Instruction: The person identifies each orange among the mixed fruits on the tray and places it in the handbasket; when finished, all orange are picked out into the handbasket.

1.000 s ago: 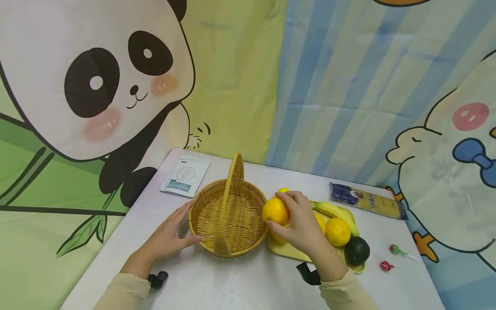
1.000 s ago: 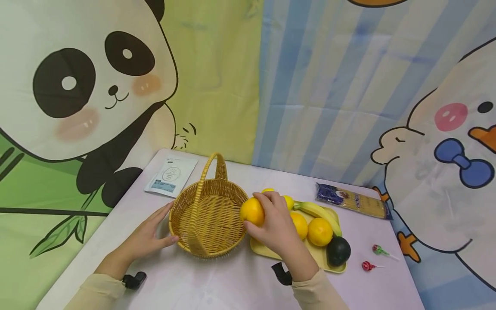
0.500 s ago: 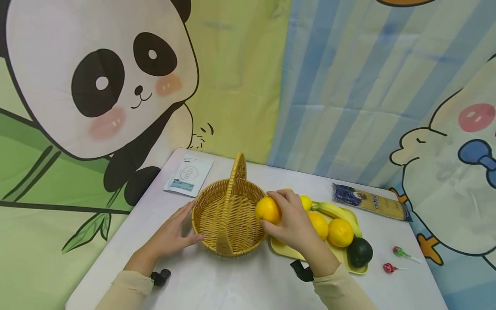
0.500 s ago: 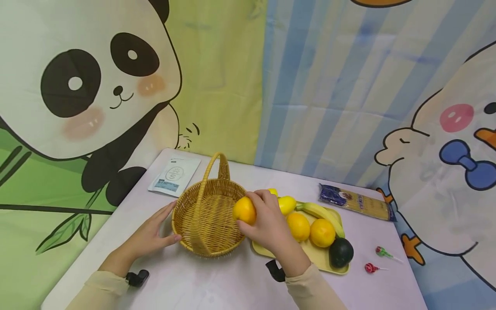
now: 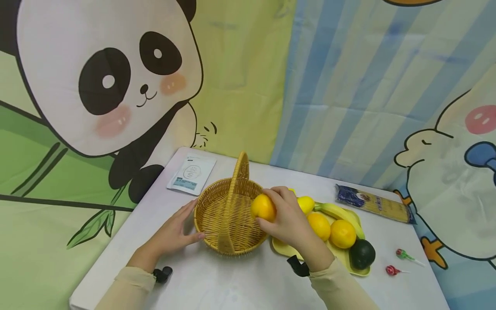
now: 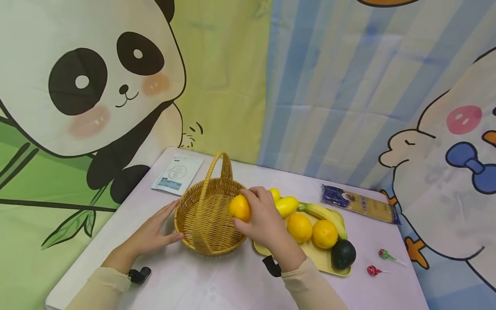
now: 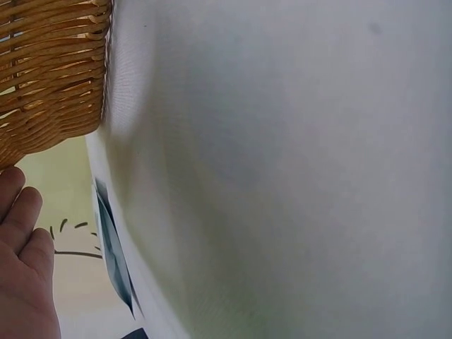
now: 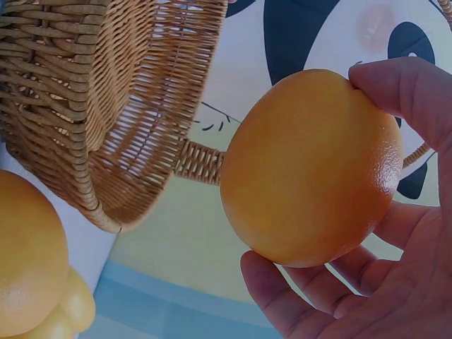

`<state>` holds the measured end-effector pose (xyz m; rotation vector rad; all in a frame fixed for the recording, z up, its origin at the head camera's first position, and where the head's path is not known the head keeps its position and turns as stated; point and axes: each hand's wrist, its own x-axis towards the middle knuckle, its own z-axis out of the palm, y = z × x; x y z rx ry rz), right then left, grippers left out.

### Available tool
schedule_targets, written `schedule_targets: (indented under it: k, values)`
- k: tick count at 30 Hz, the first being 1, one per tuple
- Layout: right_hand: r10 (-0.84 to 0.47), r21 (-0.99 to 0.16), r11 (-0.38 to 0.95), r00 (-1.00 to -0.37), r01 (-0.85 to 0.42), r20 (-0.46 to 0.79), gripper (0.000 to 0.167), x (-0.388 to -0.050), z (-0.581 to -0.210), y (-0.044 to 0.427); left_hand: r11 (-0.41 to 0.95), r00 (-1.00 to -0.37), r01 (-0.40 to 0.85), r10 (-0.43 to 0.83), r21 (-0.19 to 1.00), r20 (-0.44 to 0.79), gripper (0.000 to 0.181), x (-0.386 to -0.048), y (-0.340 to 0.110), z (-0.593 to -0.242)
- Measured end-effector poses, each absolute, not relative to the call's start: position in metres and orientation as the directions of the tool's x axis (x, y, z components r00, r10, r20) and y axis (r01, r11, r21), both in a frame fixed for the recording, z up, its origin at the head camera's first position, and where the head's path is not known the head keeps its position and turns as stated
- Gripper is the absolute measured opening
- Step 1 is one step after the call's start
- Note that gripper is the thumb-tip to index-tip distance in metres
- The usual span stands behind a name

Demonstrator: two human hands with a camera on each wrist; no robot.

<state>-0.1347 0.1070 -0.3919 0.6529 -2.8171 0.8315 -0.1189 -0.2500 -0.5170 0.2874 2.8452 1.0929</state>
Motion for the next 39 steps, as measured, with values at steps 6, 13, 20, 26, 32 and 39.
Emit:
schedule_targets:
  k: [6, 13, 20, 26, 32, 39]
  values:
    - [-0.39, -0.498, 0.74, -0.892, -0.452, 0.229, 0.073, -0.138, -0.392, 0.101, 0.728, -0.979, 0.152, 0.203, 0.669, 0.001, 0.118, -0.118, -0.251, -0.516]
    - [-0.403, -0.491, 0.745, -0.891, -0.452, 0.209, 0.072, -0.142, -0.396, 0.095, 0.722, -0.977, 0.169, 0.212, 0.671, 0.018, 0.116, -0.119, -0.25, -0.517]
    - [-0.423, -0.481, 0.739, -0.881, -0.472, 0.214, 0.071, -0.147, -0.398, 0.089, 0.713, -0.975, 0.174, 0.22, 0.68, 0.019, 0.117, -0.119, -0.25, -0.516]
    - [-0.433, -0.471, 0.747, -0.881, -0.469, 0.19, 0.072, -0.153, -0.4, 0.085, 0.712, -0.975, 0.178, 0.218, 0.679, 0.026, 0.119, -0.119, -0.25, -0.517]
    - [-0.441, -0.455, 0.758, -0.882, -0.466, 0.168, 0.073, -0.157, -0.399, 0.08, 0.71, -0.976, 0.174, 0.216, 0.683, 0.024, 0.117, -0.119, -0.25, -0.517]
    - [-0.454, -0.444, 0.764, -0.879, -0.468, 0.145, 0.074, -0.162, -0.399, 0.074, 0.705, -0.978, 0.158, 0.208, 0.692, 0.012, 0.117, -0.118, -0.25, -0.516]
